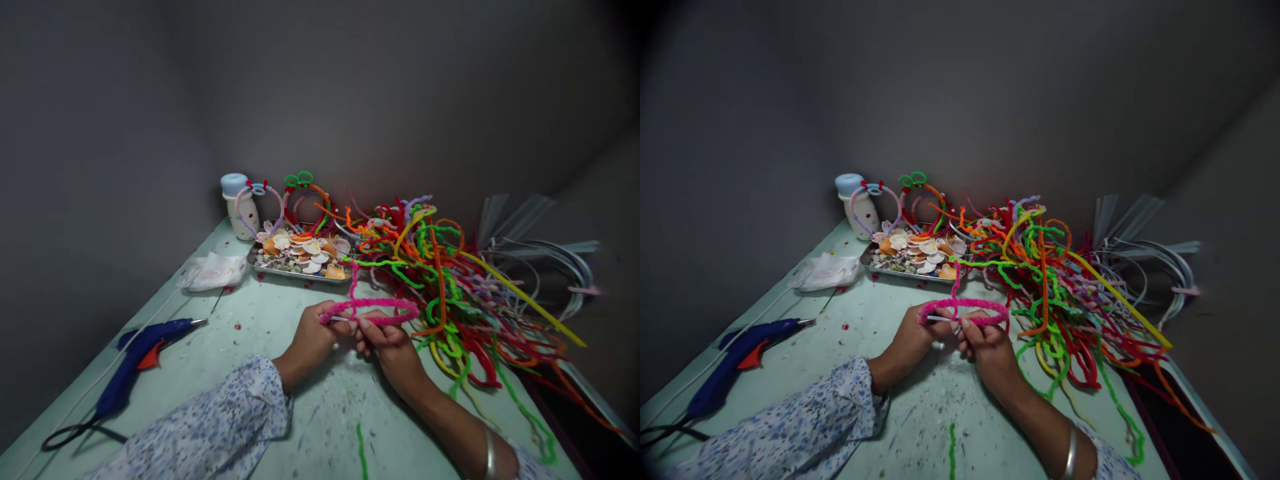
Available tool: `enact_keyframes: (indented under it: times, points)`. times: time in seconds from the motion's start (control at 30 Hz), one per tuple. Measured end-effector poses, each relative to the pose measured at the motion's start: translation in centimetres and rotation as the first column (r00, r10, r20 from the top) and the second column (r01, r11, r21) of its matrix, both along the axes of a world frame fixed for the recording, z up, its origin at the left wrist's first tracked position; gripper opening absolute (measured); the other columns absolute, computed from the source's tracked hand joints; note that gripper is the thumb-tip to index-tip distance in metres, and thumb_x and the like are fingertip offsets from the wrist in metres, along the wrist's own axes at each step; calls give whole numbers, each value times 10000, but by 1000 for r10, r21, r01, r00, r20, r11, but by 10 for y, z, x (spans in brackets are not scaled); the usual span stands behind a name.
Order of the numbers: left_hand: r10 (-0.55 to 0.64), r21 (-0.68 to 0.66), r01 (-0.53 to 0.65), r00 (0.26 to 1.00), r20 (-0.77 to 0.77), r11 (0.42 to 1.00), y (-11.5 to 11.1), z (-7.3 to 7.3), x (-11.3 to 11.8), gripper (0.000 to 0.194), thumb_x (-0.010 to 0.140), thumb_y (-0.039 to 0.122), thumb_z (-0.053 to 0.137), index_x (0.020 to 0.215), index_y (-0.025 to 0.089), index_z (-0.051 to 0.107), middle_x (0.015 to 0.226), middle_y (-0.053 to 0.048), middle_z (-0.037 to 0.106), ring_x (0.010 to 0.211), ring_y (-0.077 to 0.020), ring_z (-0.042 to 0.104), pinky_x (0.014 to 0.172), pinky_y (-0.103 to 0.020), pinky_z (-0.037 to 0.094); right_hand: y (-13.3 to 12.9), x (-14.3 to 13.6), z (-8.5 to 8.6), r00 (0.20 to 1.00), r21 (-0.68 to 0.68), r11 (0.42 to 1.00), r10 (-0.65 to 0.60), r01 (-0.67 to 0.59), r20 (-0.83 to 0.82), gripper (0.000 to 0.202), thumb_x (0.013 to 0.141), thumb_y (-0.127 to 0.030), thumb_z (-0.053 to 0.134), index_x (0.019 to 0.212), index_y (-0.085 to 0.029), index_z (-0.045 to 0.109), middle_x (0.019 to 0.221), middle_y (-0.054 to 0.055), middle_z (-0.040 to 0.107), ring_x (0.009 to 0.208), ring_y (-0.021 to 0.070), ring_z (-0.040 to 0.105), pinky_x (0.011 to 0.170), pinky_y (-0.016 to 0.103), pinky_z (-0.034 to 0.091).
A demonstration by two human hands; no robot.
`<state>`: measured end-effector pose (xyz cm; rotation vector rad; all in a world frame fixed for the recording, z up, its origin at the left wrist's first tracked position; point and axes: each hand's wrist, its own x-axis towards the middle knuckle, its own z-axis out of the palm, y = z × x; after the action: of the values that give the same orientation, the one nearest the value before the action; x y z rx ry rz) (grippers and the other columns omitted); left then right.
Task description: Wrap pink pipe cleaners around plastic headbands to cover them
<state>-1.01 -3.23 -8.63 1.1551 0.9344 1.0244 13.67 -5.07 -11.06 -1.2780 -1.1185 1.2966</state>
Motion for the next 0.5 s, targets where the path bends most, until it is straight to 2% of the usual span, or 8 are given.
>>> enact_keyframes:
  times: [0.23, 0.4, 0.5]
  points:
    - [-28, -1, 28, 998, 47, 1000, 0, 0, 1, 26, 700, 155, 658, 698, 129, 652, 620, -25, 656, 550, -135, 607, 549, -233, 460, 0, 1, -2, 999, -8, 1000, -4, 4, 51, 392, 758, -545, 651, 690, -159, 651, 562, 16, 610, 495, 129, 521, 496, 246, 401]
    - [-34, -4, 34, 999, 32, 999, -1, 2, 2, 79, 703, 184, 671, 744, 124, 639, 630, -37, 657, 559, -149, 609, 553, -251, 464, 2, 0, 1, 999, -79, 996, -36, 38, 19, 421, 727, -561, 662, 628, -153, 635, 520, 19, 599, 467, 122, 506, 477, 243, 383]
    - [-59, -4, 59, 998, 39, 998, -2, 4, 3, 98, 720, 190, 655, 788, 122, 635, 643, -35, 661, 573, -151, 615, 568, -255, 468, -1, -1, 5, 999, -89, 995, -41, 40, -4, 396, 756, -535, 645, 644, -155, 633, 531, 16, 605, 468, 114, 503, 480, 236, 372]
